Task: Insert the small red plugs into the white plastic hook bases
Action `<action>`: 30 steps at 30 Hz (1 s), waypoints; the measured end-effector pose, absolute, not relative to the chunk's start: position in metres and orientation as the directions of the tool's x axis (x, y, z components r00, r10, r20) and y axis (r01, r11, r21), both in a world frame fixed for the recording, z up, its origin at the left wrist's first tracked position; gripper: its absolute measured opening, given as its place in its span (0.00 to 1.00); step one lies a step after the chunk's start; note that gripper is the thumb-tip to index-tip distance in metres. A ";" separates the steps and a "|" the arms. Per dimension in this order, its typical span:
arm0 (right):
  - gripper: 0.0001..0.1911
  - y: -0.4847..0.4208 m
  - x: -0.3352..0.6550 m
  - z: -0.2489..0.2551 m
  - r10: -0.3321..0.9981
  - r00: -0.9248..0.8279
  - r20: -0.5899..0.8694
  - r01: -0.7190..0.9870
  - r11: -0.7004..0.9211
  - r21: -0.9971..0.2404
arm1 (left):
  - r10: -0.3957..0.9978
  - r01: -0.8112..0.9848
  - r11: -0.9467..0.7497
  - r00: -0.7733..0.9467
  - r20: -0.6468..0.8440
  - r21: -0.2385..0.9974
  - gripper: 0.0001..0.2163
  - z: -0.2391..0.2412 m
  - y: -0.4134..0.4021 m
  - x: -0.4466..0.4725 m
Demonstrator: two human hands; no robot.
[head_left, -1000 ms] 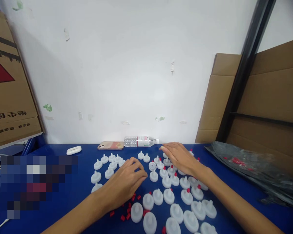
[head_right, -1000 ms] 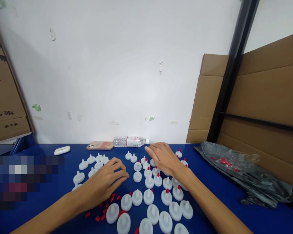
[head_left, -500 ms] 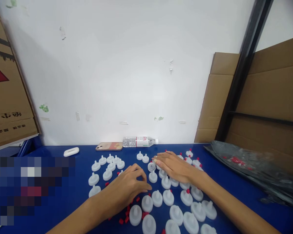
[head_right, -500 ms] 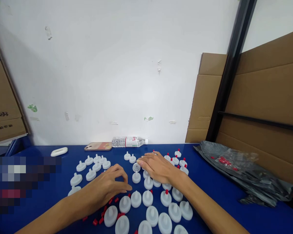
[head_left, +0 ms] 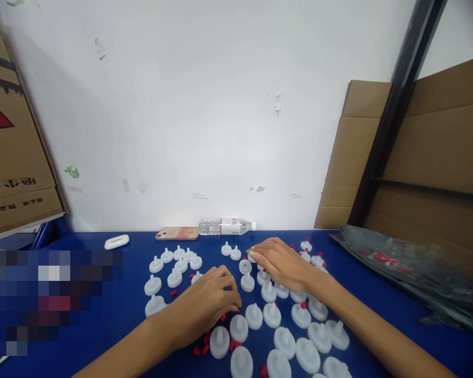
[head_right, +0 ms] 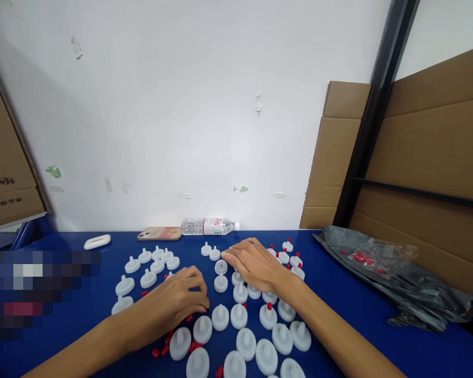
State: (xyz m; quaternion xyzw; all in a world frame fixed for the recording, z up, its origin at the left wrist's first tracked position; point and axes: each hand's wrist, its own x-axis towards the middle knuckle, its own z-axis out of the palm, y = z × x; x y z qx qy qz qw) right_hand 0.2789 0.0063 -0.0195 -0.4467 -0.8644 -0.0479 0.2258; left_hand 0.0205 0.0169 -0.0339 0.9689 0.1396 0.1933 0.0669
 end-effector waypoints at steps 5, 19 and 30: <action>0.20 0.005 0.280 -0.015 0.740 -0.431 0.517 0.822 0.558 -0.115 | 0.301 0.268 -0.953 0.885 0.354 0.140 0.06 -0.039 0.022 0.019; 0.11 -0.006 0.269 -0.008 0.605 -0.537 0.588 0.753 0.658 0.009 | 0.330 0.337 -0.938 0.797 0.506 0.081 0.21 -0.035 0.026 0.015; 0.16 -0.016 0.258 -0.010 0.593 -0.588 0.551 0.706 0.708 -0.010 | 0.377 0.309 -0.926 0.691 0.617 0.219 0.14 -0.027 0.024 0.017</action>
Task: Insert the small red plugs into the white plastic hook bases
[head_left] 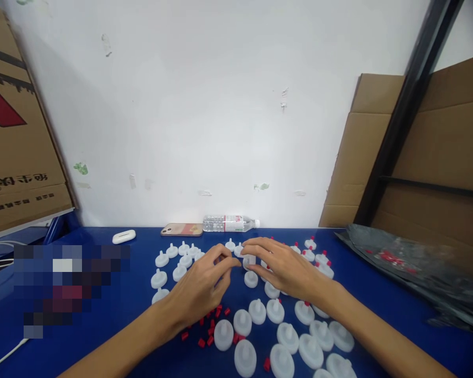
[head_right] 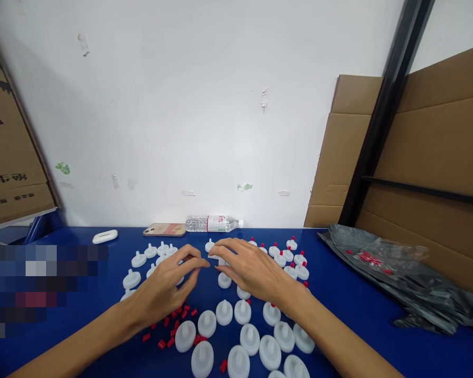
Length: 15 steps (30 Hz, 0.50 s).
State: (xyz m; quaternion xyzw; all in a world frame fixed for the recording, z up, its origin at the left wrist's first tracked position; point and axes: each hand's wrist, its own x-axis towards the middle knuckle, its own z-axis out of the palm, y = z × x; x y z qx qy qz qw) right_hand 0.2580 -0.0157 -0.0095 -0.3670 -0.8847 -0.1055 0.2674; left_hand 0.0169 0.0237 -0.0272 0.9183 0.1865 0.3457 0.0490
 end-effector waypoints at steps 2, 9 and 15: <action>0.14 -0.016 0.258 -0.009 0.590 -0.604 0.536 0.697 0.717 -0.003 | 0.374 0.301 -0.927 0.686 0.624 0.224 0.13 -0.026 0.022 0.017; 0.12 -0.019 0.254 -0.007 0.512 -0.672 0.536 0.662 0.739 0.124 | 0.350 0.292 -0.935 0.672 0.653 0.201 0.12 -0.029 0.022 0.018; 0.13 -0.019 0.253 -0.007 0.510 -0.657 0.555 0.662 0.742 0.102 | 0.355 0.245 -0.934 0.583 0.731 0.258 0.12 -0.028 0.021 0.019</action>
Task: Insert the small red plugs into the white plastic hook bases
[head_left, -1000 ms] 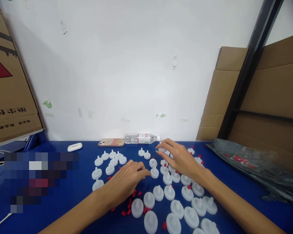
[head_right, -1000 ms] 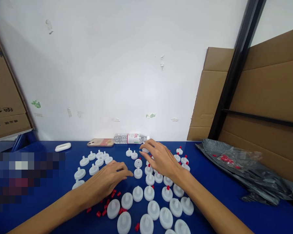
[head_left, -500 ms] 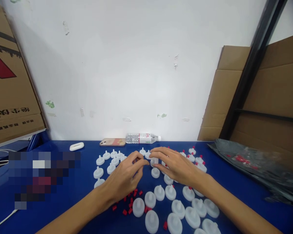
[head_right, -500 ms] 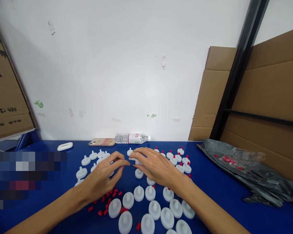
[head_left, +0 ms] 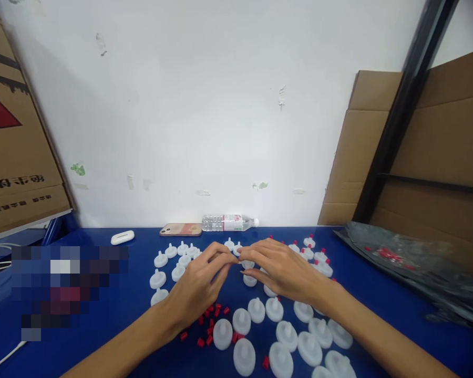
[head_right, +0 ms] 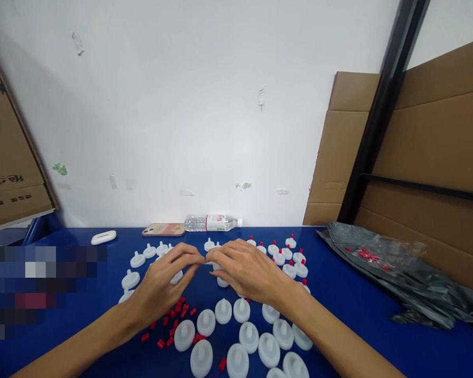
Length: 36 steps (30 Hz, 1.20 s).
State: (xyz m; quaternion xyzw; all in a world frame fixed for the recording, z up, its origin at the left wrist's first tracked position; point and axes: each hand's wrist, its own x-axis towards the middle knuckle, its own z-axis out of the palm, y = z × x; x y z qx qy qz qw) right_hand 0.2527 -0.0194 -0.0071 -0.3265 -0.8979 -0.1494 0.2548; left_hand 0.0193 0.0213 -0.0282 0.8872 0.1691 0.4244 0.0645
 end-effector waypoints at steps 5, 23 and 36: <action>0.11 -0.021 0.250 -0.010 0.472 -0.666 0.577 0.641 0.758 0.120 | 0.364 0.178 -0.931 0.523 0.770 0.320 0.10 -0.027 0.017 0.022; 0.04 -0.023 0.249 -0.006 0.409 -0.632 0.658 0.600 0.796 0.081 | 0.556 0.044 -0.799 0.432 0.710 0.600 0.10 -0.021 0.017 0.024; 0.02 -0.023 0.249 -0.004 0.389 -0.611 0.690 0.600 0.796 0.082 | 0.536 0.105 -0.832 0.408 0.740 0.545 0.05 -0.023 0.021 0.025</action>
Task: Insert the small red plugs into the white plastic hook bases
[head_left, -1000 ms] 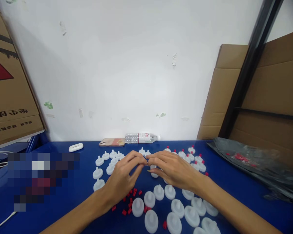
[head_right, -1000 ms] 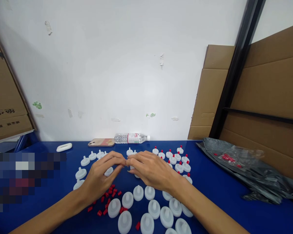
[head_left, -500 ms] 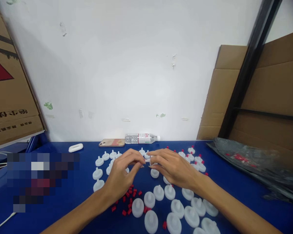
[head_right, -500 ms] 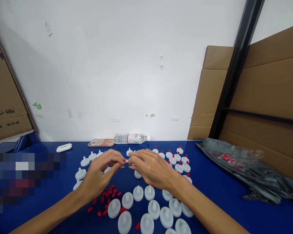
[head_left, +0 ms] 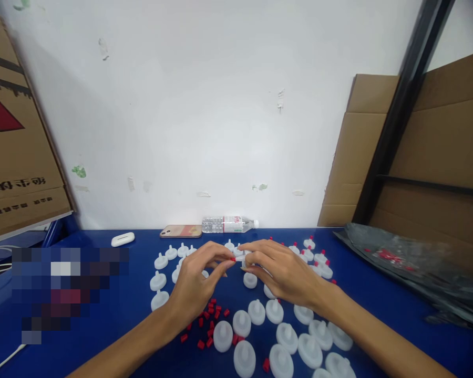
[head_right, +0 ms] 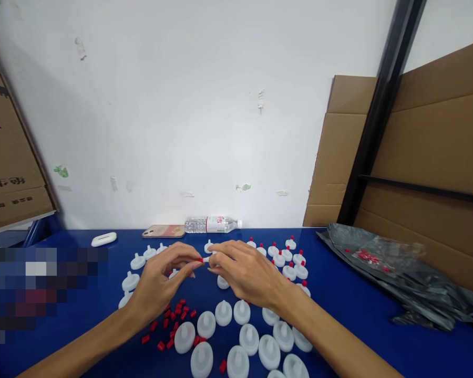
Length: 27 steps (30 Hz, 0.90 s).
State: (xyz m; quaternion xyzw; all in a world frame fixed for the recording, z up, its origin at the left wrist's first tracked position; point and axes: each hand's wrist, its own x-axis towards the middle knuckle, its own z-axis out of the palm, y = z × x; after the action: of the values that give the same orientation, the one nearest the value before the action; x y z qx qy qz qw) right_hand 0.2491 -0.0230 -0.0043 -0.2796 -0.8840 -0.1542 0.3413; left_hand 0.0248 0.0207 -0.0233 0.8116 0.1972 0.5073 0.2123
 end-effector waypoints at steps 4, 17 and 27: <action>0.03 -0.024 0.249 -0.004 0.352 -0.630 0.692 0.598 0.788 0.144 | 0.382 0.318 -0.915 0.491 0.783 0.247 0.08 -0.026 0.024 0.019; 0.03 -0.026 0.245 -0.009 0.308 -0.654 0.690 0.620 0.742 0.256 | 0.397 0.421 -0.897 0.634 0.664 0.135 0.12 -0.032 0.027 0.019; 0.02 -0.027 0.243 -0.006 0.272 -0.672 0.689 0.617 0.721 0.317 | 0.472 0.426 -0.875 0.640 0.606 0.232 0.13 -0.029 0.019 0.019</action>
State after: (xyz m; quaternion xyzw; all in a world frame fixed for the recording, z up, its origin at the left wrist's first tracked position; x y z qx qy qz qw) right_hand 0.2425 -0.0267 -0.0060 -0.2547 -0.8725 -0.2734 0.3149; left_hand 0.0190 0.0187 -0.0291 0.9050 0.2481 0.3439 0.0337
